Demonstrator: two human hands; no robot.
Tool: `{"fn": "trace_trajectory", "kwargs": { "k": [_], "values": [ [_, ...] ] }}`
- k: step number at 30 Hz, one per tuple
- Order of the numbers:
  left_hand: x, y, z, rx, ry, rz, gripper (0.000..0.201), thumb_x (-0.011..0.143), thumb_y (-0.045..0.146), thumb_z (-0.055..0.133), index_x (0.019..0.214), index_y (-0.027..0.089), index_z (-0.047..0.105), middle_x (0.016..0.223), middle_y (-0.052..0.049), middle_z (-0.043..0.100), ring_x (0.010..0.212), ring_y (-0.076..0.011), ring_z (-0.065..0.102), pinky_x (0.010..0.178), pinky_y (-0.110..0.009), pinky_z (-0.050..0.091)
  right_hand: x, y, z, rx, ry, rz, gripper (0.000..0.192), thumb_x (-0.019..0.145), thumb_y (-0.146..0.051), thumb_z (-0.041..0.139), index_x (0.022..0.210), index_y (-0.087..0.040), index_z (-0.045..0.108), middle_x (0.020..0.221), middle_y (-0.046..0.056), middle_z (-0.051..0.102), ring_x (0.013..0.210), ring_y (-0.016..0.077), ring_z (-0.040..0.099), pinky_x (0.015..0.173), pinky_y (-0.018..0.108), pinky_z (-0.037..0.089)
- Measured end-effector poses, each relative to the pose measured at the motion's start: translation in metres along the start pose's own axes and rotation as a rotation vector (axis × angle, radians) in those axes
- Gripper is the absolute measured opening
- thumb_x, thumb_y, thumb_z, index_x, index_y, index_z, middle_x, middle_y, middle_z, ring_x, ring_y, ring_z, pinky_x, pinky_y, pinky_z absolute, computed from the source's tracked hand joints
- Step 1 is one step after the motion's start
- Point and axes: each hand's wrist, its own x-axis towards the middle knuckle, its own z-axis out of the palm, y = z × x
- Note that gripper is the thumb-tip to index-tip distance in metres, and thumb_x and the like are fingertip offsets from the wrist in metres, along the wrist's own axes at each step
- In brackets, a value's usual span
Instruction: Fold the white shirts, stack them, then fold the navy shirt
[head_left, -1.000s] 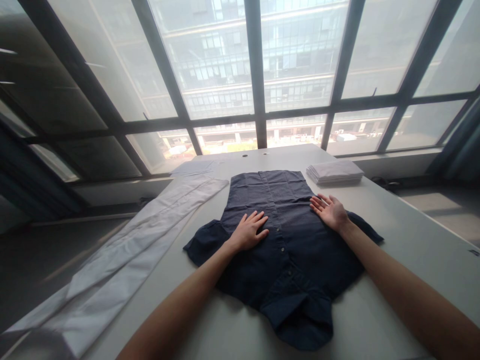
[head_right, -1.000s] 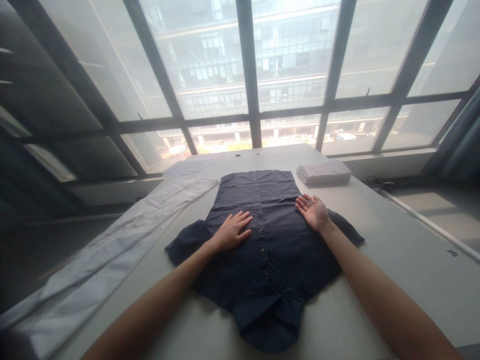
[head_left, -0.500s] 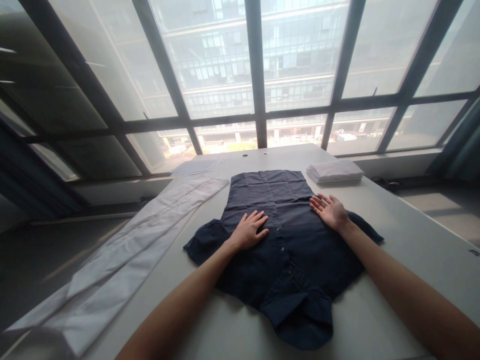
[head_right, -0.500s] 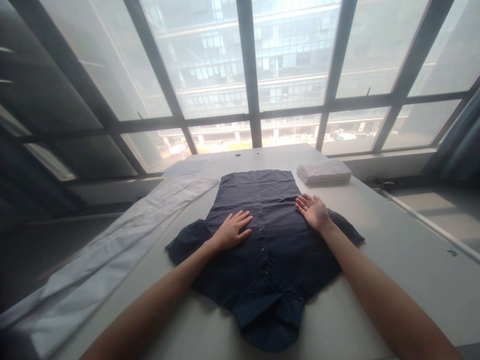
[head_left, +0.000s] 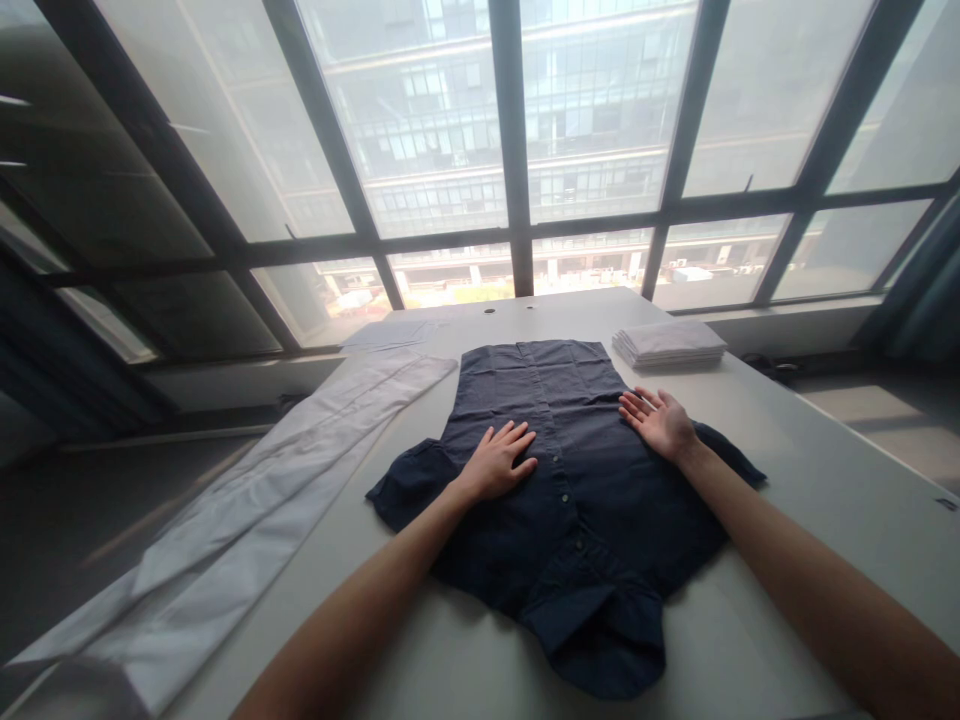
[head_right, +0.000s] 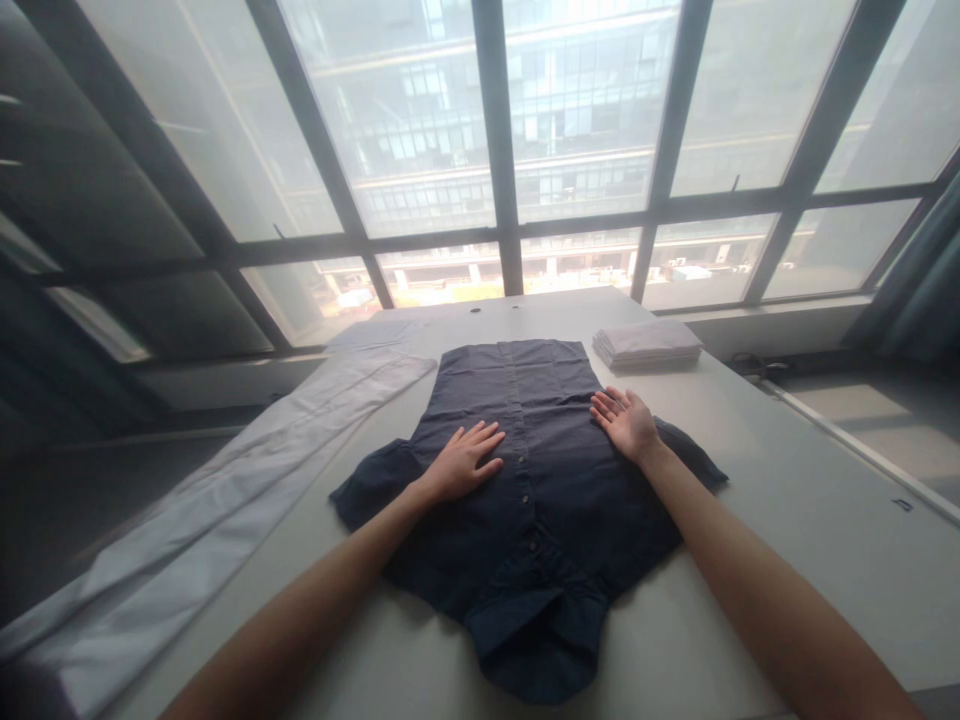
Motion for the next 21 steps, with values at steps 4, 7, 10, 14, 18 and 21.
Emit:
{"fn": "trace_trajectory", "kwargs": {
  "k": [4, 7, 10, 14, 18, 21],
  "values": [
    [-0.0003, 0.0001, -0.0002, 0.002, 0.004, 0.002, 0.063, 0.102, 0.061, 0.038, 0.158, 0.031, 0.037, 0.167, -0.001, 0.026, 0.156, -0.0262, 0.016, 0.124, -0.056, 0.013, 0.0008, -0.0001, -0.0012, 0.003, -0.003, 0.002, 0.032, 0.103, -0.036, 0.038, 0.121, -0.023, 0.061, 0.122, 0.014, 0.067, 0.11, 0.0236, 0.069, 0.082, 0.043, 0.065],
    [-0.0005, 0.0, -0.0001, 0.003, 0.003, 0.001, 0.063, 0.102, 0.061, 0.038, 0.158, 0.032, 0.037, 0.167, -0.001, 0.026, 0.156, -0.0261, 0.016, 0.124, -0.056, 0.013, 0.0013, -0.0001, -0.0018, 0.004, -0.007, 0.004, 0.031, 0.103, -0.037, 0.038, 0.121, -0.024, 0.061, 0.122, 0.014, 0.067, 0.111, 0.0239, 0.069, 0.084, 0.045, 0.065],
    [-0.0004, 0.0, 0.0002, 0.005, 0.006, 0.002, 0.063, 0.102, 0.062, 0.038, 0.158, 0.032, 0.037, 0.167, -0.001, 0.026, 0.156, -0.0262, 0.016, 0.124, -0.056, 0.014, 0.0017, 0.0001, -0.0021, 0.003, -0.006, 0.001, 0.032, 0.103, -0.036, 0.038, 0.12, -0.023, 0.061, 0.122, 0.015, 0.067, 0.111, 0.0238, 0.069, 0.082, 0.042, 0.066],
    [0.0, 0.0003, 0.0001, 0.001, 0.003, -0.002, 0.063, 0.102, 0.061, 0.038, 0.158, 0.033, 0.037, 0.167, -0.001, 0.026, 0.156, -0.0265, 0.016, 0.125, -0.055, 0.013, 0.002, 0.0002, -0.0023, 0.007, -0.011, 0.002, 0.031, 0.102, -0.036, 0.039, 0.122, -0.024, 0.06, 0.123, 0.015, 0.067, 0.113, 0.0245, 0.068, 0.084, 0.045, 0.065],
    [-0.0003, 0.0003, -0.0002, -0.007, 0.0, -0.003, 0.063, 0.102, 0.062, 0.038, 0.158, 0.033, 0.036, 0.168, -0.001, 0.026, 0.156, -0.0266, 0.015, 0.125, -0.055, 0.012, 0.0013, 0.0001, -0.0016, 0.0, -0.009, 0.001, 0.032, 0.102, -0.036, 0.038, 0.123, -0.024, 0.06, 0.124, 0.014, 0.066, 0.113, 0.0245, 0.068, 0.085, 0.046, 0.065],
    [-0.0004, 0.0002, -0.0001, -0.006, 0.001, -0.002, 0.063, 0.102, 0.061, 0.038, 0.158, 0.033, 0.036, 0.167, -0.001, 0.026, 0.156, -0.0262, 0.016, 0.125, -0.055, 0.012, 0.0008, 0.0, -0.0012, -0.003, -0.009, -0.001, 0.032, 0.103, -0.036, 0.039, 0.122, -0.023, 0.06, 0.123, 0.015, 0.067, 0.112, 0.0241, 0.068, 0.084, 0.043, 0.065]
  ]
}}
